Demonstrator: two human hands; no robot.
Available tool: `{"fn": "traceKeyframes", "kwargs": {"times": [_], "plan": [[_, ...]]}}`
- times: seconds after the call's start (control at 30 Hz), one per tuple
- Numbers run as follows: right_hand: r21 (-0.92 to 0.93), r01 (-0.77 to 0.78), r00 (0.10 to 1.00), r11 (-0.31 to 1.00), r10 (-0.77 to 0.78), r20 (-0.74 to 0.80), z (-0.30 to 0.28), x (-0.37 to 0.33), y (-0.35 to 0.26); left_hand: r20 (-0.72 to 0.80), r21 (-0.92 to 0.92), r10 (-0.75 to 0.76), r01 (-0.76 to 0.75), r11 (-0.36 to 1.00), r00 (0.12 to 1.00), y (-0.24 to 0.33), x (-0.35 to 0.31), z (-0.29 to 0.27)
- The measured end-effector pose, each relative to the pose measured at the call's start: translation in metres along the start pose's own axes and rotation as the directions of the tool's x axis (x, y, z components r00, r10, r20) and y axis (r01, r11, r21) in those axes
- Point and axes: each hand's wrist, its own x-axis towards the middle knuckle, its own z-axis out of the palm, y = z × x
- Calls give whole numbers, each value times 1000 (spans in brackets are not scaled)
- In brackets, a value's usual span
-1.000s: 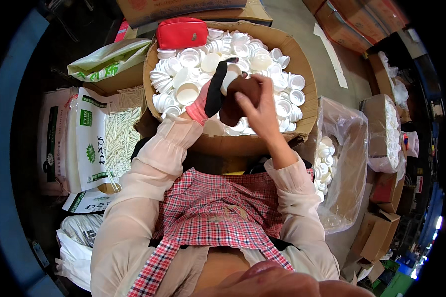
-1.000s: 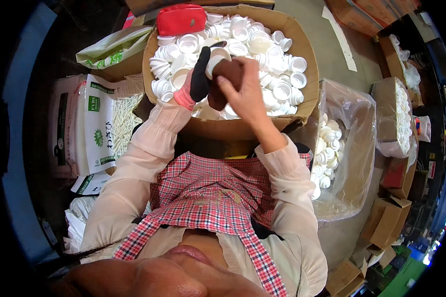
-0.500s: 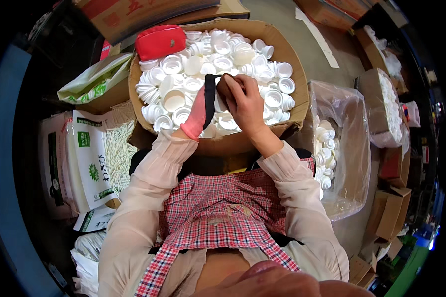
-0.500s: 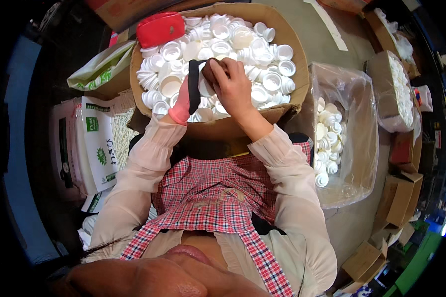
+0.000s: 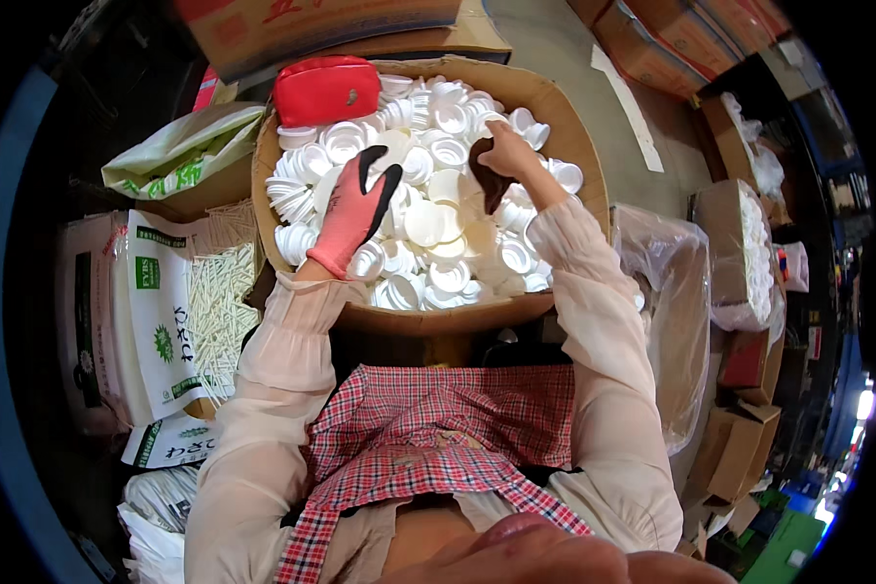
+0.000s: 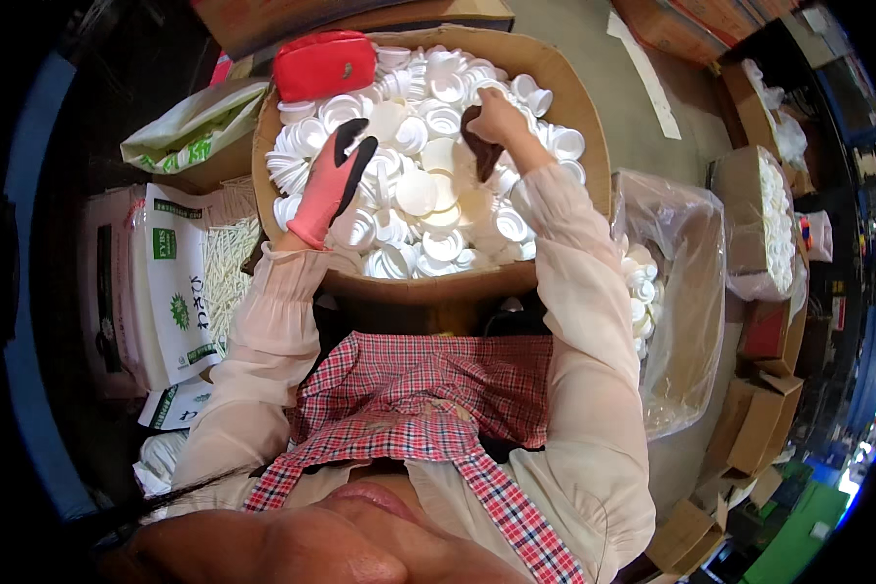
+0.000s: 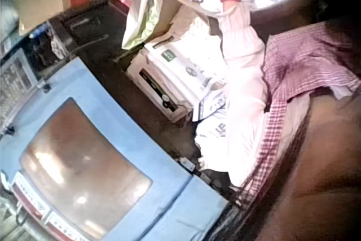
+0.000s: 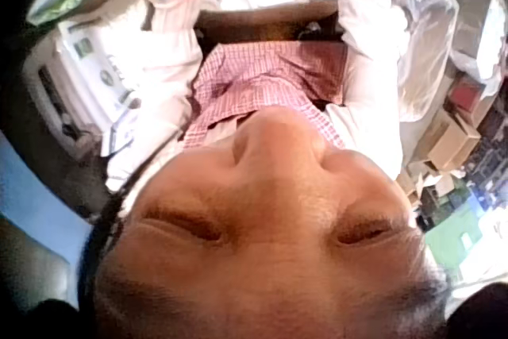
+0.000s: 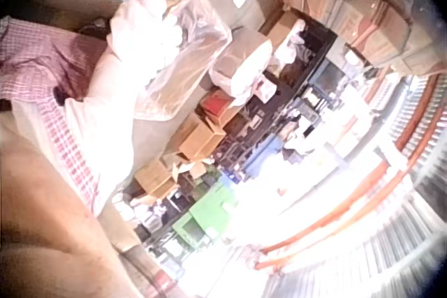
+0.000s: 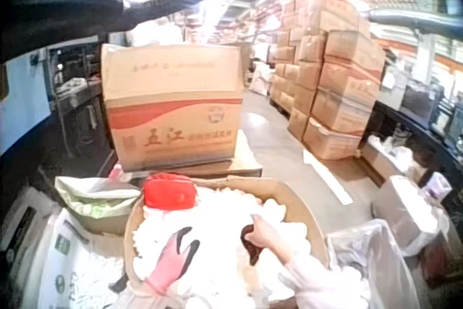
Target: The person sits on the floor and repeatedly picks up white plastic lids from a large cardboard box. They place a lid on their left palm and use their right hand to press or adjust it, then return it to the box. The process is repeated continuously throughout the clip.
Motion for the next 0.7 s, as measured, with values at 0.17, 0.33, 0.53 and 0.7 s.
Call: {"fn": "traceKeyframes", "kwargs": {"times": [0.17,0.33,0.53,0.7], "plan": [[-288,-63,973,955,122,194,0,42,18,122,-42,-79,84,996,989,19,-8,-9],[-119,104,986,987,-86,145,-20,-1,10,184,-193,-190,225,955,964,27,-10,-14],[508,415,909,755,-324,-260,-59,-135,-111,231,-788,-191,298,538,954,25,-19,9],[191,387,796,902,-223,-562,-38,-185,-162,216,-671,-52,187,718,975,23,-44,32]]}}
